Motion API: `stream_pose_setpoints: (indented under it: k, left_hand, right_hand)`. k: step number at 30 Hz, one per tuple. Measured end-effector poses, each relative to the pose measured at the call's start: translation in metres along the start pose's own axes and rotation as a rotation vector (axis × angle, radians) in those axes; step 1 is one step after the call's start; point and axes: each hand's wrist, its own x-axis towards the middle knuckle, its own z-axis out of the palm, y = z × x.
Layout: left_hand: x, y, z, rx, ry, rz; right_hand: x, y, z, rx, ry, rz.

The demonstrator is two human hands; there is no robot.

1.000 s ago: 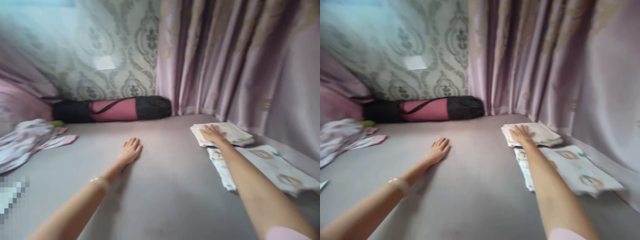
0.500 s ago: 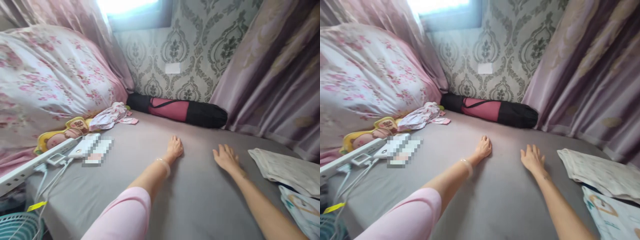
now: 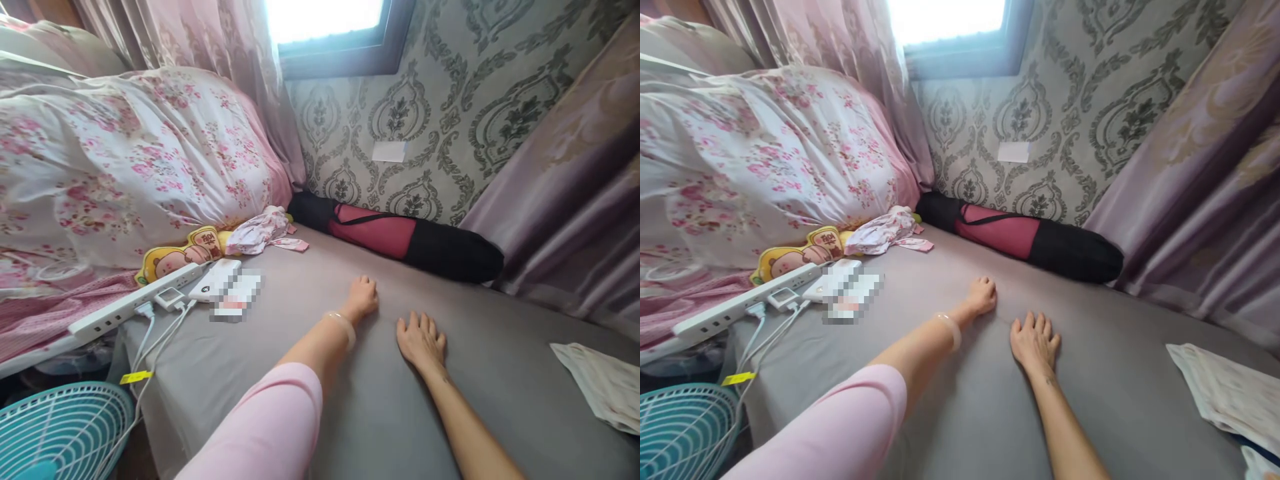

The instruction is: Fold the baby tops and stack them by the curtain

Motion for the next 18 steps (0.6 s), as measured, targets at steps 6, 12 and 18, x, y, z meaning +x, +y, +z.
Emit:
stream_pose_setpoints:
  k: [6, 12, 18]
  left_hand:
    - [0.019, -0.084, -0.08, -0.117, 0.124, -0.17]
    - [-0.018, -0.169, -0.185, 0.006, 0.545, -0.541]
    - [-0.06, -0.22, -0.238, 0.114, 0.766, -0.74]
  right_hand:
    - [0.001, -0.001, 0.001, 0.006, 0.01, 0.002]
    - [0.0, -0.003, 0.001, 0.01, 0.025, -0.001]
    - [0.0, -0.004, 0.002, 0.011, 0.049, -0.012]
